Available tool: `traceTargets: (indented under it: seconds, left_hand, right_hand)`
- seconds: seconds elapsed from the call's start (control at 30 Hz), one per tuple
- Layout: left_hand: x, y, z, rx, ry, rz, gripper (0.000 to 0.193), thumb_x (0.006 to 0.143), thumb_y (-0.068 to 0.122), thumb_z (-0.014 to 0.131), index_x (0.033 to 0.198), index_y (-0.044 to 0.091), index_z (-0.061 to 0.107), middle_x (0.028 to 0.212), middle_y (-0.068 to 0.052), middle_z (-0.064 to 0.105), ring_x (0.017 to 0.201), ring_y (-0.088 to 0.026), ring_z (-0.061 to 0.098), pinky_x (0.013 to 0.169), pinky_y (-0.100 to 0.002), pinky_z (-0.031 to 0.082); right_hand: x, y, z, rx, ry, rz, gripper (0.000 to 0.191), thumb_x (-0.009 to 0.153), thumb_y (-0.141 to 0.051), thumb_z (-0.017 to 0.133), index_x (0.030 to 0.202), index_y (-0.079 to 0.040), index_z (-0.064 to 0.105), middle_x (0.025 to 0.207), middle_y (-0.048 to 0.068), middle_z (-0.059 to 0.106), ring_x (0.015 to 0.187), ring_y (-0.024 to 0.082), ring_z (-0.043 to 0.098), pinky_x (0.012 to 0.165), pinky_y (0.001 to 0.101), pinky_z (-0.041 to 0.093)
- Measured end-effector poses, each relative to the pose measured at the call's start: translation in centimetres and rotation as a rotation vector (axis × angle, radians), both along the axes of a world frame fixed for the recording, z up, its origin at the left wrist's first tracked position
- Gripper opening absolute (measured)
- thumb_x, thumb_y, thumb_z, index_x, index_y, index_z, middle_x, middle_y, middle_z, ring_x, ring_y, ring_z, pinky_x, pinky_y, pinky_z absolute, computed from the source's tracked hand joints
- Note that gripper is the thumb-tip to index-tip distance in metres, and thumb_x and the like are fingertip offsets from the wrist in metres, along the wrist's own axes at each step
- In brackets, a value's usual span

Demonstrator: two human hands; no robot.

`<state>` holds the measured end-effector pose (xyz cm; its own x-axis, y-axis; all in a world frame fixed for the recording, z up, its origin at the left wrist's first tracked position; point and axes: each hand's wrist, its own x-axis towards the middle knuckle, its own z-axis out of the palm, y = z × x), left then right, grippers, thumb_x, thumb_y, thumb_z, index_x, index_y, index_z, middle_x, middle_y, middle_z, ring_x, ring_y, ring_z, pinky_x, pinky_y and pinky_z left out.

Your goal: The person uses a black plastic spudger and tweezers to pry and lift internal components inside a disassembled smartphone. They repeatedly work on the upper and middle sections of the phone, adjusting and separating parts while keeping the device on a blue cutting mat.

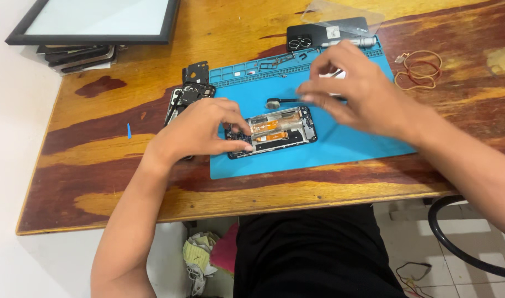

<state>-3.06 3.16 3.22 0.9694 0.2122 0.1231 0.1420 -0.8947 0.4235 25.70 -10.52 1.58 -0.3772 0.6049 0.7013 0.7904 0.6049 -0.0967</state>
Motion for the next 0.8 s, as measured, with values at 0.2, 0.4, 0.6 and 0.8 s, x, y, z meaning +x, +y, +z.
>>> traceTargets:
  seconds: [0.2,0.4,0.6,0.8]
  left_hand:
    - [0.2,-0.4,-0.2,0.020,0.003,0.009,0.032,0.077,0.036,0.086,0.096,0.012,0.081,0.080,-0.004,0.069,0.083,-0.024,0.065,0.073,-0.038,0.051]
    - [0.2,-0.3,-0.6,0.010,-0.021,-0.028,0.025,0.080,0.033,0.084,0.093,0.012,0.080,0.083,-0.005,0.069,0.086,-0.025,0.065,0.077,-0.038,0.052]
    - [0.1,-0.3,-0.5,0.012,-0.029,-0.045,0.024,0.081,0.033,0.084,0.092,0.012,0.080,0.084,-0.005,0.071,0.087,-0.025,0.066,0.079,-0.038,0.052]
    - [0.5,-0.7,-0.2,0.050,0.013,0.026,0.024,0.081,0.034,0.082,0.090,0.012,0.081,0.082,-0.005,0.072,0.083,-0.026,0.067,0.074,-0.039,0.053]
  right_hand:
    - [-3.1,-2.0,0.1,0.184,-0.025,0.304,0.024,0.086,-0.015,0.088,0.101,-0.005,0.072,0.085,0.005,0.066,0.083,0.024,0.060,0.072,0.0402,0.047]
    - [-4.1,-2.1,0.0,0.120,0.007,0.396,0.026,0.084,-0.010,0.087,0.102,-0.001,0.071,0.094,0.007,0.070,0.091,0.026,0.066,0.076,0.0385,0.051]
    - [-4.1,-2.1,-0.2,0.065,0.028,0.459,0.026,0.082,-0.008,0.086,0.104,-0.002,0.072,0.094,0.006,0.070,0.090,0.026,0.066,0.075,0.0384,0.050]
    - [-4.5,-2.0,0.0,0.019,-0.066,0.414,0.026,0.081,-0.011,0.083,0.105,-0.006,0.074,0.096,0.003,0.070,0.097,0.025,0.065,0.081,0.0405,0.052]
